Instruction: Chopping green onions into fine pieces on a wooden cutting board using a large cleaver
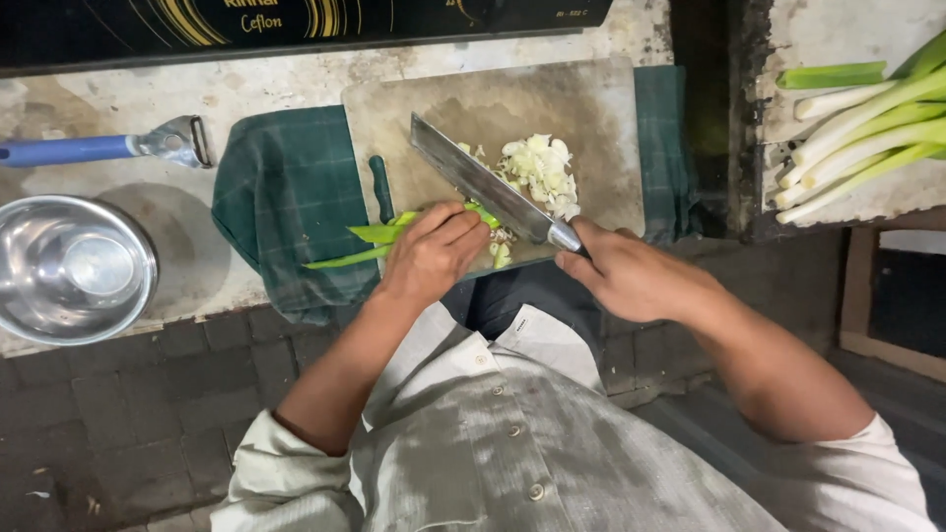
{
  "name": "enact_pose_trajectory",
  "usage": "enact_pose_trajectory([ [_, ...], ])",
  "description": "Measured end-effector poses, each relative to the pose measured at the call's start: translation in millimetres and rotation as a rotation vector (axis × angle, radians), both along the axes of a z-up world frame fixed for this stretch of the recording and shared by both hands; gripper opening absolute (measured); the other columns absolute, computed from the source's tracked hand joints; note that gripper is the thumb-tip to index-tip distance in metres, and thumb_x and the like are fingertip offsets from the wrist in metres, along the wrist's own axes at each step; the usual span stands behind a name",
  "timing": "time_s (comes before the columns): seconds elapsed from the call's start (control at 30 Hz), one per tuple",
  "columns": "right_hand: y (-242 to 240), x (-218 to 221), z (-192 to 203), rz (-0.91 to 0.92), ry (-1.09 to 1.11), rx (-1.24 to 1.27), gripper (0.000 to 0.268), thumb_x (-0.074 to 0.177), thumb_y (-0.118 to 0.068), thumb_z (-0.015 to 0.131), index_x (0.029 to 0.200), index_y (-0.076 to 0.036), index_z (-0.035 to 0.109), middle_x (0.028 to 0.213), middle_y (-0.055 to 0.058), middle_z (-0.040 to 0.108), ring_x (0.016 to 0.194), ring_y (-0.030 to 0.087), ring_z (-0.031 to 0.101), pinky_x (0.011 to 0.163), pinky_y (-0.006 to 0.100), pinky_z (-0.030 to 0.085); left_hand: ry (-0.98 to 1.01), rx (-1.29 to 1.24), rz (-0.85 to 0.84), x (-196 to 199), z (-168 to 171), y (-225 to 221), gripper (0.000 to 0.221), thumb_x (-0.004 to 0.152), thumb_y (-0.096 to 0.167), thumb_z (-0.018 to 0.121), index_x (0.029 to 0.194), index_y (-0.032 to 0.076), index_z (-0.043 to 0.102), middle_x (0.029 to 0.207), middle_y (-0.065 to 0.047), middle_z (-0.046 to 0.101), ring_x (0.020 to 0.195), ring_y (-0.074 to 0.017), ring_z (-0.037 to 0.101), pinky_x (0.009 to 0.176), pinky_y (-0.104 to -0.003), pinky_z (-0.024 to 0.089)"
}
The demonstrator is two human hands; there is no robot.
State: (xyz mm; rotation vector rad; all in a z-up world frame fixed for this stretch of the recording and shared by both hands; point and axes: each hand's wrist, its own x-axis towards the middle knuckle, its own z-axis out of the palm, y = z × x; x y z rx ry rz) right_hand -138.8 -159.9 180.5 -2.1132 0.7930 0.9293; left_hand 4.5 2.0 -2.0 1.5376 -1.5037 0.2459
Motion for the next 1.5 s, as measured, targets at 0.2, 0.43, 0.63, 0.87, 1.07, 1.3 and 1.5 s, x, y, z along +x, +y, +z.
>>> enact_pose_trajectory([
  [0.2, 8.5, 2.2, -3.2, -0.060, 0.017, -0.018, 0.032, 0.100, -0.031, 0.044, 0.110, -0.003, 0.052, 0.077, 0.028, 0.067, 0.074, 0.040, 0.073, 0.061, 0.048, 0.057, 0.024, 0.023, 0.036, 0.8, 13.4, 2.9, 0.016, 0.100, 0.012, 0.059, 0.091, 0.009, 0.071, 0.086, -0.004, 0.062, 0.086, -0.0249, 0.062, 0.074, -0.033, 0.056],
  [0.43, 13.9, -14.9, -40.8, -0.029, 0.044, -0.082, 0.036, 0.099, -0.035, 0.047, 0.116, -0.003, 0.050, 0.074, 0.025, 0.067, 0.072, 0.040, 0.071, 0.059, 0.048, 0.055, 0.033, -0.010, 0.030, 3.2, 8.6, 1.7, 0.017, 0.101, 0.013, 0.056, 0.091, 0.009, 0.070, 0.087, -0.005, 0.062, 0.088, -0.0254, 0.063, 0.073, -0.033, 0.055],
  [0.63, 21.1, -18.8, -93.5, 0.025, -0.165, -0.234, 0.041, 0.097, -0.042, 0.048, 0.120, -0.008, 0.047, 0.079, 0.024, 0.069, 0.074, 0.041, 0.072, 0.057, 0.048, 0.057, -0.024, -0.025, 0.043, 1.6, 8.5, 1.1, 0.016, 0.099, 0.012, 0.056, 0.091, 0.009, 0.070, 0.088, -0.004, 0.063, 0.088, -0.0260, 0.062, 0.072, -0.033, 0.055],
  [0.87, 16.1, 9.7, -50.6, 0.047, -0.260, -0.176, 0.036, 0.099, -0.034, 0.046, 0.117, -0.003, 0.048, 0.085, 0.034, 0.066, 0.082, 0.050, 0.068, 0.064, 0.057, 0.055, -0.062, -0.065, 0.034, -3.2, 8.7, 3.5, 0.014, 0.096, 0.012, 0.057, 0.092, 0.007, 0.069, 0.090, -0.007, 0.062, 0.090, -0.0287, 0.061, 0.071, -0.036, 0.053],
  [1.07, 19.7, 10.4, -11.1, 0.004, -0.133, -0.091, 0.036, 0.100, -0.033, 0.042, 0.111, 0.000, 0.051, 0.080, 0.033, 0.066, 0.079, 0.050, 0.069, 0.063, 0.057, 0.054, -0.113, -0.026, 0.088, -5.2, 1.1, 5.4, 0.018, 0.100, 0.018, 0.053, 0.097, 0.012, 0.070, 0.094, -0.002, 0.062, 0.093, -0.0266, 0.059, 0.077, -0.038, 0.050],
  [1.3, 30.9, 5.4, -6.9, -0.054, -0.027, -0.099, 0.039, 0.096, -0.034, 0.045, 0.120, -0.003, 0.048, 0.083, 0.031, 0.068, 0.082, 0.047, 0.071, 0.064, 0.055, 0.056, -0.071, -0.046, 0.087, -4.9, -0.8, 1.9, 0.021, 0.101, 0.016, 0.051, 0.094, 0.011, 0.070, 0.093, -0.003, 0.063, 0.090, -0.0278, 0.061, 0.069, -0.036, 0.049],
  [1.5, 34.1, -7.9, -67.6, -0.013, -0.115, -0.221, 0.041, 0.098, -0.041, 0.046, 0.121, -0.007, 0.048, 0.083, 0.029, 0.069, 0.081, 0.046, 0.071, 0.063, 0.053, 0.058, -0.043, -0.039, 0.083, -2.6, 8.0, 2.0, 0.019, 0.099, 0.013, 0.055, 0.091, 0.012, 0.072, 0.090, -0.003, 0.063, 0.087, -0.0268, 0.061, 0.064, -0.034, 0.048],
])
